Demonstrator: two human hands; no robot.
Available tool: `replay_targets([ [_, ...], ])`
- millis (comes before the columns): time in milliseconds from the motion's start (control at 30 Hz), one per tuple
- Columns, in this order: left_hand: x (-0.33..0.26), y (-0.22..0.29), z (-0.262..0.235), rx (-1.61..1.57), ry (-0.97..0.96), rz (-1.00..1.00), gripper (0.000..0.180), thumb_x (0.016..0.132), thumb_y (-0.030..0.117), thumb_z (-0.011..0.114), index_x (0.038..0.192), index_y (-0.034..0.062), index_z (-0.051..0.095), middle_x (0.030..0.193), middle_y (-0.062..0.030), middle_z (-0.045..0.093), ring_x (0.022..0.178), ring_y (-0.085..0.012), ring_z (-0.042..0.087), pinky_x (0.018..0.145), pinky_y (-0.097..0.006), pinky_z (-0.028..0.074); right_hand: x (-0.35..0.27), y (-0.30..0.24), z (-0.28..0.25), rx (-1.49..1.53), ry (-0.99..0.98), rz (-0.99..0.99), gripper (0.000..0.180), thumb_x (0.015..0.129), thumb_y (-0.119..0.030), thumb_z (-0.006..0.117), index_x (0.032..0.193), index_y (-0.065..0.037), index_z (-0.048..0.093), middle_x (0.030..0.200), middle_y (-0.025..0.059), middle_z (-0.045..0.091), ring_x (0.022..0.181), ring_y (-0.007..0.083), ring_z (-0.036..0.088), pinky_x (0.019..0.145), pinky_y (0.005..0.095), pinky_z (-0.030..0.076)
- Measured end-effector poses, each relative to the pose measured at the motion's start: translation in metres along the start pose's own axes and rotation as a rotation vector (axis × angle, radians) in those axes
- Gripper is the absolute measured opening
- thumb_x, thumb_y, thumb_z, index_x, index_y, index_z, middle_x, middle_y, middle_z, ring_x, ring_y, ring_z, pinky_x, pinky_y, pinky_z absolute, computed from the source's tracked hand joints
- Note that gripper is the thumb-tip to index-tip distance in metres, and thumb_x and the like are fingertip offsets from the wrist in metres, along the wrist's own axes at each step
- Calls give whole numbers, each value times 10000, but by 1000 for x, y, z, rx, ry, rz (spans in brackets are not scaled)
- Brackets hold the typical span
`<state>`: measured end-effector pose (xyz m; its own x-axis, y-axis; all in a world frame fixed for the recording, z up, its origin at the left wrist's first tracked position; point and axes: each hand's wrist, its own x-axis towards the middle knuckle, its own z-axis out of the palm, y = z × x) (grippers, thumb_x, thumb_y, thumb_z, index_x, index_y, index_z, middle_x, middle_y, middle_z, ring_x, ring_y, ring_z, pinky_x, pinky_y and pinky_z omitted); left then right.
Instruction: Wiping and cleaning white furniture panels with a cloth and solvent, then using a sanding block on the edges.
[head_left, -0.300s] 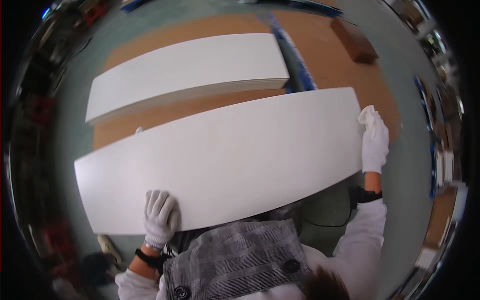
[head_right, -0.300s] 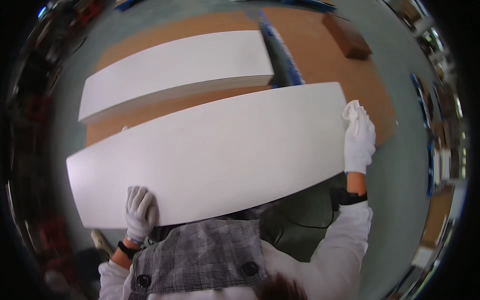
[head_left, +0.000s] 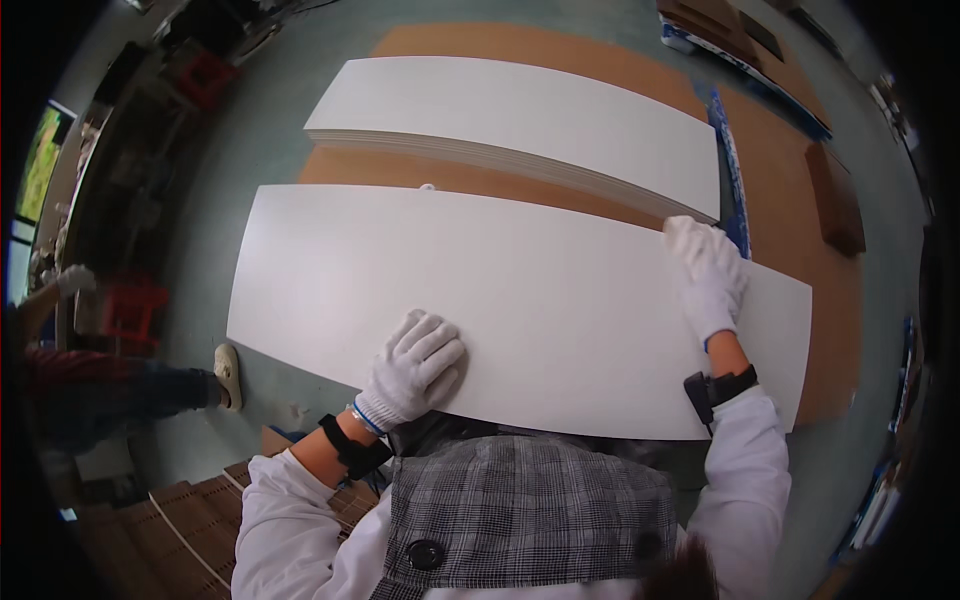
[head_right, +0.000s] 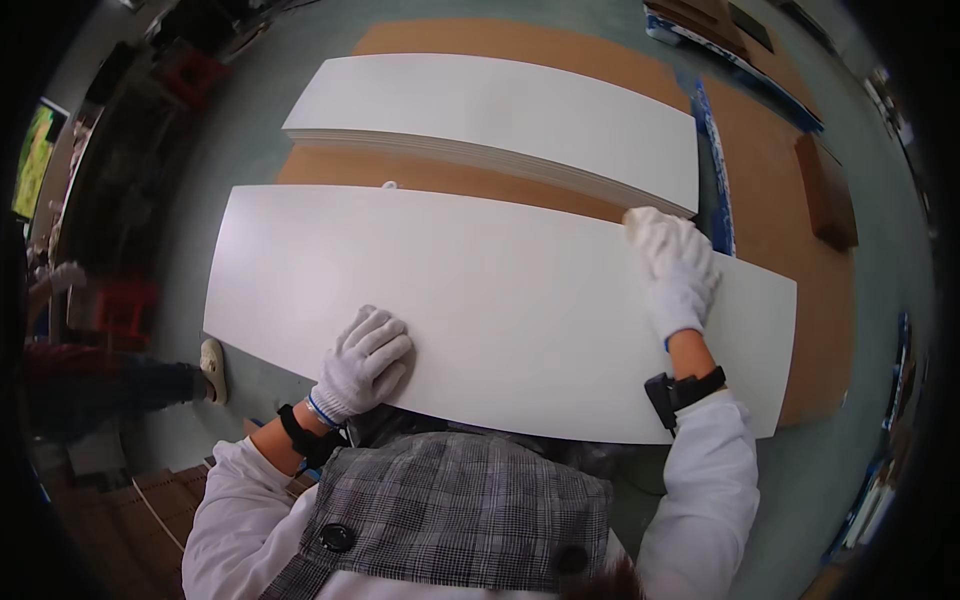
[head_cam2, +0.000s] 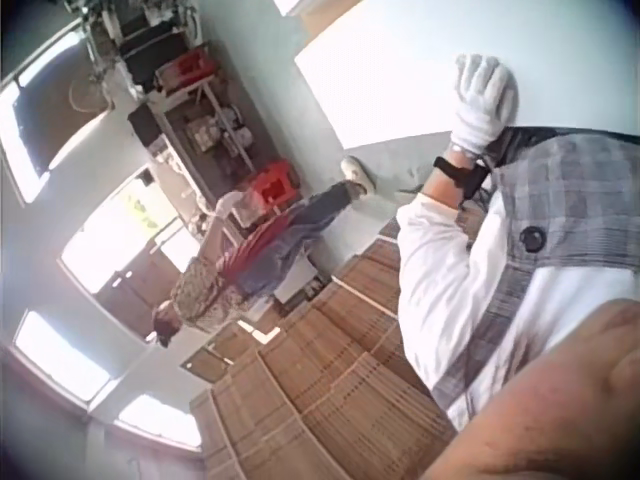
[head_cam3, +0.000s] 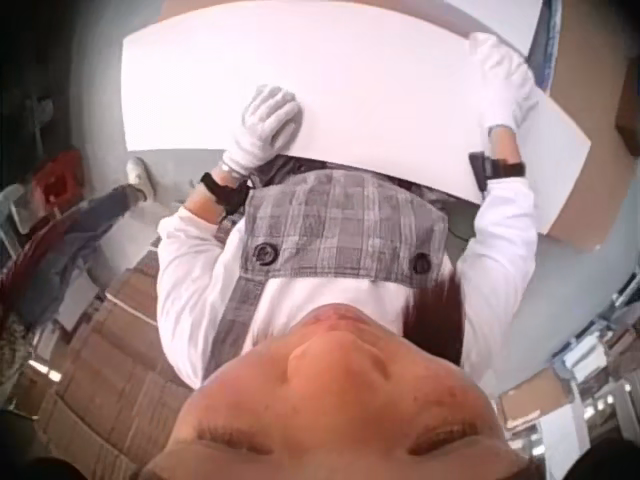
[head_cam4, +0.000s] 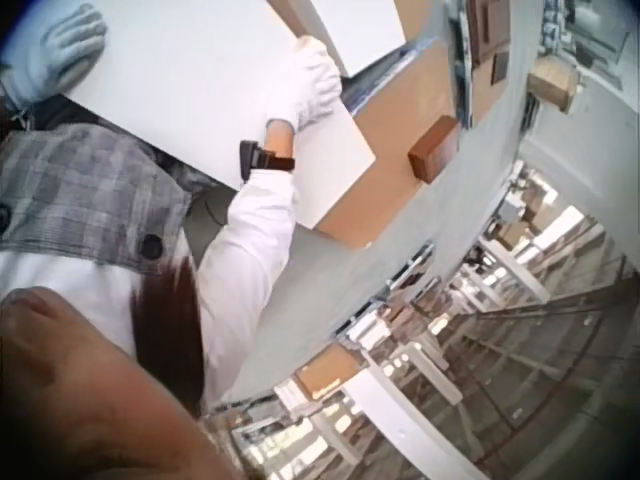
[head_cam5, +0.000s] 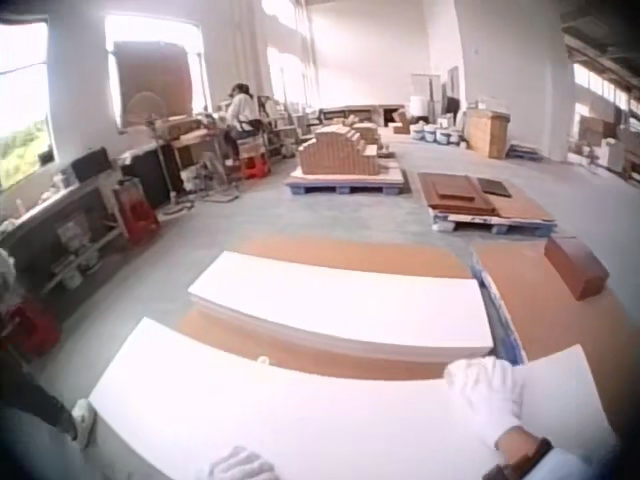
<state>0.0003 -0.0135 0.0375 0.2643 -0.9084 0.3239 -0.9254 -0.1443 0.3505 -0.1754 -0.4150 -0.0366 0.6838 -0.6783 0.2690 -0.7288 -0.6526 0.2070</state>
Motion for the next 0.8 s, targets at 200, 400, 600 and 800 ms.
replay_targets([
  [200,-25,-13,2,-50,129,21,258,729,82,693,962,94,585,995,-74,597,921,-279,609,812,-418,512,-2,-251,-114,463,206,-691,407,909,-351,441,1218,-96,519,1212,130,490,1136,283,450,958,497,333],
  [400,-60,-41,-52,32,296,-355,138,775,85,681,892,101,609,912,-76,604,800,-273,601,702,-382,494,-75,-225,-143,835,-2,-1445,389,732,-326,601,1085,-166,627,1122,114,532,1061,291,491,936,494,386],
  [600,-56,-125,-117,20,653,-782,183,875,82,622,1039,0,625,1004,-117,636,902,-186,641,820,-298,517,-74,-97,-109,435,-52,-782,338,851,-323,568,1129,-133,599,1242,128,506,1225,366,398,1080,567,257],
  [800,-170,-212,-99,193,1299,-1100,320,925,111,531,1234,34,501,1133,-141,596,1064,-227,580,940,-325,454,-96,-41,-88,236,-110,-544,405,903,-289,492,1236,-67,553,1421,145,413,1322,383,323,1114,574,195],
])
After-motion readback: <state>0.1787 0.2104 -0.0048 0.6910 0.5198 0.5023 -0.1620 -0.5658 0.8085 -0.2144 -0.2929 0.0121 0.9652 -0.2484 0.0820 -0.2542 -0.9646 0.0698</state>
